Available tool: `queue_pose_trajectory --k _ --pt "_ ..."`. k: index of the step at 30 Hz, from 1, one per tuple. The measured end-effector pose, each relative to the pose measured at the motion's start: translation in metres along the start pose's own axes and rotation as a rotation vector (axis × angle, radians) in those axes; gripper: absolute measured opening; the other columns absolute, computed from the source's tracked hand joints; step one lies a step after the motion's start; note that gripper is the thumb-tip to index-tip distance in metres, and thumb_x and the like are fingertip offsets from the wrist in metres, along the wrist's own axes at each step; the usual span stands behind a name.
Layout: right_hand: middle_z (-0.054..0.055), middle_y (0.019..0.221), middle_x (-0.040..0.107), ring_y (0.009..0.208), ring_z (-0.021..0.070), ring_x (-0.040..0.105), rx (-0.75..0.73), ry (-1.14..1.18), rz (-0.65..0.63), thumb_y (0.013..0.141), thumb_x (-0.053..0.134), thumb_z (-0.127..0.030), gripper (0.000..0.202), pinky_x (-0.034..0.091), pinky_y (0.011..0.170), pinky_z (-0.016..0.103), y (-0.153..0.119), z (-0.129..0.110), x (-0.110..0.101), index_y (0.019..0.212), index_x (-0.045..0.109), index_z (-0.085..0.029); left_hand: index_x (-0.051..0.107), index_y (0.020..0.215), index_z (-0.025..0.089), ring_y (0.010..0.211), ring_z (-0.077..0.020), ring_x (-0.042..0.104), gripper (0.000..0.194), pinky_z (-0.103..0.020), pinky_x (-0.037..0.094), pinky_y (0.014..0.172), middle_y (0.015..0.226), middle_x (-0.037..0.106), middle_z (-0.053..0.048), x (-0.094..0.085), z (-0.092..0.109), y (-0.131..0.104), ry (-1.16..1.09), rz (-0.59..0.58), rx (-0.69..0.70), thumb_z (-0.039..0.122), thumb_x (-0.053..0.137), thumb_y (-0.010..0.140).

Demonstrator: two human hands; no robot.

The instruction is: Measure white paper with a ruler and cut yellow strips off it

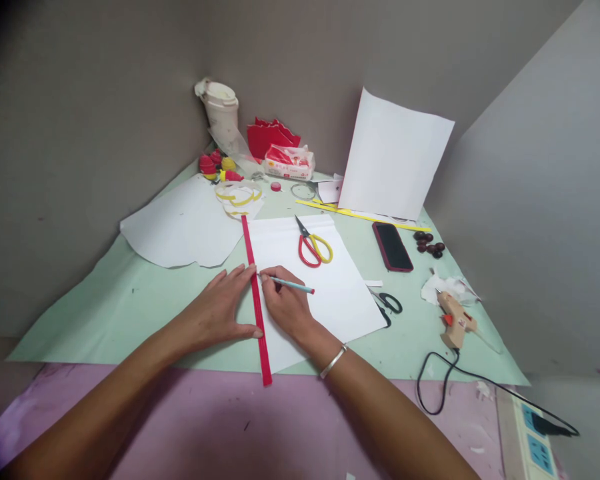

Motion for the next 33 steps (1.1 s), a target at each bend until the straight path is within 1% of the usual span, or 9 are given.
queue_pose_trajectory --k 7,13,22,28,33 --pt "0.001 0.089 0.074 0.084 0.0199 0.068 -0.012 -0.014 0.004 0.096 0.048 -0.026 0.021 0.051 0.076 0.030 0.0009 0.0002 0.0008 0.096 0.068 -0.023 0.018 0.156 0.016 0.152 -0.0302 0.015 0.118 -0.049 0.016 0.123 0.163 0.026 -0.015 0.0000 -0.0001 0.0006 0.008 0.003 0.003 0.065 0.075 0.065" --pt "0.001 0.089 0.074 0.084 0.0198 0.068 -0.024 -0.034 -0.004 0.096 0.048 -0.024 0.020 0.050 0.076 0.030 0.0013 -0.0021 0.0001 0.096 0.068 -0.023 0.020 0.155 0.015 0.152 -0.0313 0.017 0.118 -0.049 0.016 0.123 0.162 0.027 -0.017 -0.0010 0.0011 0.0015 0.000 0.004 -0.003 0.064 0.076 0.064" --pt "0.001 0.087 0.073 0.083 0.0200 0.067 -0.030 -0.060 -0.006 0.095 0.047 -0.023 0.021 0.050 0.078 0.031 0.0005 -0.0034 -0.0002 0.094 0.068 -0.022 0.020 0.156 0.020 0.151 -0.0317 0.017 0.118 -0.051 0.017 0.122 0.162 0.027 -0.015 0.0024 -0.0021 0.0011 -0.014 0.028 0.016 0.065 0.077 0.063" --pt "0.001 0.088 0.073 0.082 0.0198 0.067 -0.027 -0.070 -0.005 0.094 0.047 -0.023 0.021 0.050 0.077 0.031 -0.0003 -0.0037 -0.0008 0.094 0.068 -0.022 0.018 0.156 0.017 0.152 -0.0311 0.017 0.118 -0.049 0.017 0.123 0.163 0.027 -0.015 0.0008 -0.0007 0.0008 -0.001 0.012 0.004 0.064 0.076 0.064" --pt "0.002 0.086 0.073 0.082 0.0204 0.066 -0.029 -0.081 -0.003 0.094 0.047 -0.023 0.021 0.049 0.077 0.032 -0.0015 -0.0037 -0.0008 0.094 0.069 -0.022 0.020 0.156 0.018 0.151 -0.0316 0.017 0.117 -0.049 0.017 0.123 0.163 0.027 -0.015 0.0013 -0.0011 0.0006 -0.004 0.021 0.012 0.065 0.076 0.064"
Point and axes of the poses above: each hand's wrist, its own y-axis towards the middle knuckle, its own x-axis out of the palm, z = x × y, the point moved 1 cm from there along y, towards the middle knuckle
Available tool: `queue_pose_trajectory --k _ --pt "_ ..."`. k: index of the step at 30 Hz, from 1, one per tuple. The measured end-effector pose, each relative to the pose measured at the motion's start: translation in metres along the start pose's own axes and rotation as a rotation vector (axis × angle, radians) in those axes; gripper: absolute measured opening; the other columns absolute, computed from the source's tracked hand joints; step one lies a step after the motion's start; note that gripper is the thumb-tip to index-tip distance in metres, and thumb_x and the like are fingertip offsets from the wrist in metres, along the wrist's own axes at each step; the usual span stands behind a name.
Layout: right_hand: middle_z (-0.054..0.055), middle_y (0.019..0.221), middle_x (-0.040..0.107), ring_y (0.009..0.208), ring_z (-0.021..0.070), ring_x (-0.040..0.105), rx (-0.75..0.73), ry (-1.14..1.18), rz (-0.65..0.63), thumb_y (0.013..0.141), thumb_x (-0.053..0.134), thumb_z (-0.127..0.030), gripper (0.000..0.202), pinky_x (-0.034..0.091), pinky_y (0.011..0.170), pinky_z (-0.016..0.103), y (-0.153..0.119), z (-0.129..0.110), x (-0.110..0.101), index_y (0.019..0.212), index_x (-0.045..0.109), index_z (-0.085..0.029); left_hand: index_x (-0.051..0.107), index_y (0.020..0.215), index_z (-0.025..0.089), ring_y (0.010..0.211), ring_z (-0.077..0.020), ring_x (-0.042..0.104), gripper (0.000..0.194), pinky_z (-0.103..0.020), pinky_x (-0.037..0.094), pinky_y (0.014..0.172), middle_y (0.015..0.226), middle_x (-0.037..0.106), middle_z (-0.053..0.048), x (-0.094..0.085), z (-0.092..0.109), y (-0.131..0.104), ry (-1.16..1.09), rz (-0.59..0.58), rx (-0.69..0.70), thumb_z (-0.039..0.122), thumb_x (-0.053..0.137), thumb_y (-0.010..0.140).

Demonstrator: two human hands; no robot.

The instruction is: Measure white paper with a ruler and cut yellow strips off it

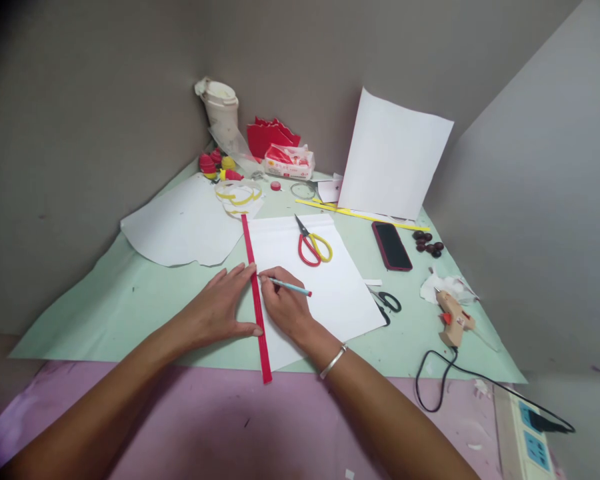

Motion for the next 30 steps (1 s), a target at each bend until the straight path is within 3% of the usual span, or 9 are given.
queue_pose_trajectory --k 30 --pt "0.003 0.091 0.074 0.086 0.0204 0.067 0.010 0.003 -0.011 0.093 0.047 -0.023 0.021 0.051 0.079 0.032 -0.013 -0.003 -0.003 0.093 0.068 -0.022 0.020 0.155 0.017 0.151 -0.0310 0.018 0.116 -0.050 0.017 0.122 0.162 0.028 -0.016 -0.003 0.002 -0.001 -0.001 -0.003 0.004 0.064 0.076 0.065"
Point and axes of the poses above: each hand's wrist, its own y-axis towards the middle knuckle, its own x-axis out of the palm, z = x × y, the point moved 1 cm from there along y, towards the middle knuckle
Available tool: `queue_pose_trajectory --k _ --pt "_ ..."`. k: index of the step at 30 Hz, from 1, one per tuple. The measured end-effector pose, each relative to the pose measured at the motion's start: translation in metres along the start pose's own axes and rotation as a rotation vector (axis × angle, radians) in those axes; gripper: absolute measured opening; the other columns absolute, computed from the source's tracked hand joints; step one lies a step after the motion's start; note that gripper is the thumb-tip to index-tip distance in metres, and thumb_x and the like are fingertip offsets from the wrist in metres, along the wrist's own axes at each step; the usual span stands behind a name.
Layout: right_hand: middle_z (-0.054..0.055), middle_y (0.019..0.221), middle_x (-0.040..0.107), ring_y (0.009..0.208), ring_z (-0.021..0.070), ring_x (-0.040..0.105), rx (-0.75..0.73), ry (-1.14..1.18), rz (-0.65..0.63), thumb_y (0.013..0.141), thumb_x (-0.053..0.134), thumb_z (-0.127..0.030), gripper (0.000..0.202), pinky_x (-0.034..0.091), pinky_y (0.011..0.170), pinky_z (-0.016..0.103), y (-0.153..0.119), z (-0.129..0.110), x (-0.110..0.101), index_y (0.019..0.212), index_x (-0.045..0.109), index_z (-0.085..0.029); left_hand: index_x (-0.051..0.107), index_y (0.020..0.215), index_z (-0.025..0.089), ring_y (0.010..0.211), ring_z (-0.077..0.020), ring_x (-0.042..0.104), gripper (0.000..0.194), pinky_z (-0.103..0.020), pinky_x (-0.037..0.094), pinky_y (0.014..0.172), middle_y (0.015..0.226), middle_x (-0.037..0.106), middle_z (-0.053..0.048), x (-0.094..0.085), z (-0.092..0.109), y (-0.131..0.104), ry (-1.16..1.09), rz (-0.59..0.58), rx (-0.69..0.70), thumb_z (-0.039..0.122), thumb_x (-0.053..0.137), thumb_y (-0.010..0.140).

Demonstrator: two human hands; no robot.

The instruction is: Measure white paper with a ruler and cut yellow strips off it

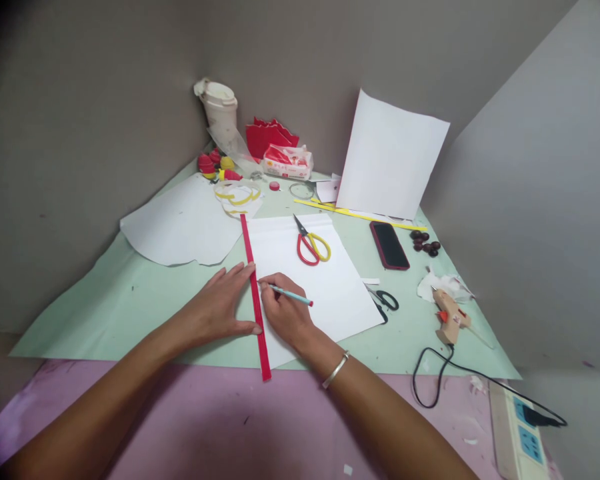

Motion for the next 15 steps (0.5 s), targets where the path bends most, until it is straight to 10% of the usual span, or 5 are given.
queue_pose_trajectory --k 15 --pt "0.003 0.088 0.073 0.084 0.0210 0.067 0.028 -0.027 0.002 0.093 0.047 -0.024 0.021 0.050 0.077 0.033 -0.011 -0.001 -0.002 0.092 0.067 -0.023 0.021 0.155 0.019 0.151 -0.0316 0.017 0.115 -0.050 0.017 0.122 0.162 0.028 -0.016 0.002 -0.002 0.001 0.000 0.006 0.012 0.066 0.074 0.065"
Point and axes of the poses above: each hand's wrist, its own y-axis towards the middle knuckle, its own x-axis out of the palm, z = x × y, the point moved 1 cm from there along y, towards the middle knuckle
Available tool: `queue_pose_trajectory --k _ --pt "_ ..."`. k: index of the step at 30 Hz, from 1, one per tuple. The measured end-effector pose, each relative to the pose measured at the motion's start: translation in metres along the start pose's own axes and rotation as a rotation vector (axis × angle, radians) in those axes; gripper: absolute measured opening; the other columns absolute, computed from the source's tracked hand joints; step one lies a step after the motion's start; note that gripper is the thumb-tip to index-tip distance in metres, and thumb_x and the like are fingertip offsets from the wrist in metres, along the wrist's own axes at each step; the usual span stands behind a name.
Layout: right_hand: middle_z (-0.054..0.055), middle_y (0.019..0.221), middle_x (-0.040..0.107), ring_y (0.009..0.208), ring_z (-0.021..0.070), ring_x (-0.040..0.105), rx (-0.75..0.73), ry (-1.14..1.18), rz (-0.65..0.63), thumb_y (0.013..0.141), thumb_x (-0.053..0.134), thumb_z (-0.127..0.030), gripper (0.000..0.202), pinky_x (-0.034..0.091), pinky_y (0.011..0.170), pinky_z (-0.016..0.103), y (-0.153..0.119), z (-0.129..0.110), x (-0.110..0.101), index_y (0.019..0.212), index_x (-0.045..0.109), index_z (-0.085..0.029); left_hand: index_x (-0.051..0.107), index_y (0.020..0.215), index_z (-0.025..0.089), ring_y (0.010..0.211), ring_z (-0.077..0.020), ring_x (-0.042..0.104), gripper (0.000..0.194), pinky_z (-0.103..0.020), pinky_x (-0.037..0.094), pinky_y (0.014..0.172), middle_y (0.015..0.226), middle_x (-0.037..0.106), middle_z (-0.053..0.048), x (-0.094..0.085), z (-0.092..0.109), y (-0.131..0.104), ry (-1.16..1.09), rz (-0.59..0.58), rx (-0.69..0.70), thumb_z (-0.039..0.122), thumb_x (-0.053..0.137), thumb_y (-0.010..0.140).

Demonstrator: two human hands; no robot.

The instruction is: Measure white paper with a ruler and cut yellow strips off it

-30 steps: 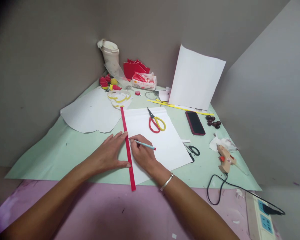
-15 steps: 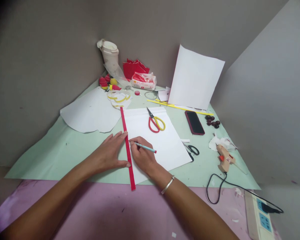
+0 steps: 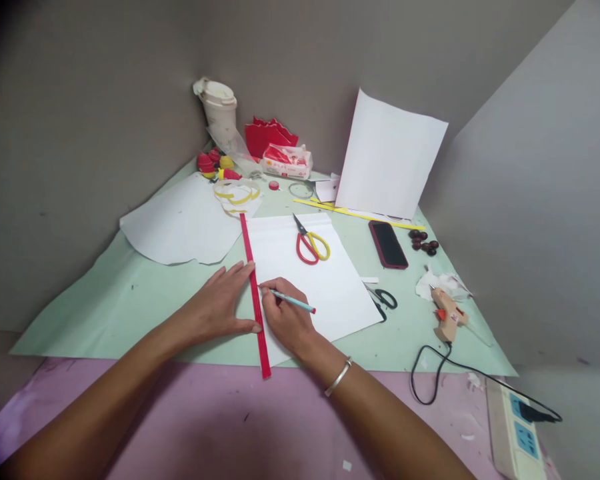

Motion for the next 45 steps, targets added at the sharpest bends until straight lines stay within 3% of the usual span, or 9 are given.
queue_pose_trajectory --k 10,18,30,45 --pt "0.002 0.082 0.074 0.078 0.0210 0.068 0.047 -0.004 -0.004 0.093 0.048 -0.023 0.021 0.050 0.071 0.032 -0.010 -0.001 -0.002 0.092 0.069 -0.022 0.021 0.154 0.016 0.151 -0.0321 0.018 0.114 -0.050 0.017 0.122 0.161 0.029 -0.017 0.002 -0.002 0.000 0.004 0.014 0.004 0.066 0.074 0.065" --pt "0.002 0.083 0.074 0.077 0.0203 0.067 0.054 0.012 0.007 0.092 0.050 -0.022 0.020 0.050 0.071 0.032 -0.017 0.000 -0.002 0.092 0.069 -0.023 0.020 0.154 0.021 0.151 -0.0331 0.018 0.113 -0.052 0.017 0.121 0.161 0.030 -0.016 0.003 -0.003 0.001 -0.022 0.019 0.013 0.065 0.074 0.065" --pt "0.002 0.086 0.074 0.081 0.0200 0.067 0.024 0.026 0.029 0.091 0.050 -0.019 0.020 0.051 0.075 0.031 -0.028 -0.005 -0.007 0.091 0.069 -0.023 0.019 0.155 0.014 0.152 -0.0309 0.016 0.117 -0.049 0.015 0.122 0.163 0.025 -0.018 0.002 -0.002 0.001 0.024 -0.006 0.006 0.070 0.071 0.066" --pt "0.002 0.085 0.074 0.082 0.0195 0.068 0.049 0.011 0.025 0.091 0.051 -0.018 0.020 0.049 0.075 0.030 -0.040 -0.006 -0.009 0.092 0.070 -0.021 0.019 0.155 0.016 0.151 -0.0332 0.018 0.117 -0.050 0.016 0.122 0.162 0.026 -0.018 0.000 0.000 0.001 0.009 -0.001 0.000 0.066 0.074 0.064"
Point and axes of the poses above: each hand's wrist, its own y-axis towards the middle knuckle, its own x-axis out of the palm, z = x × y, the point moved 1 cm from there along y, towards the middle knuckle
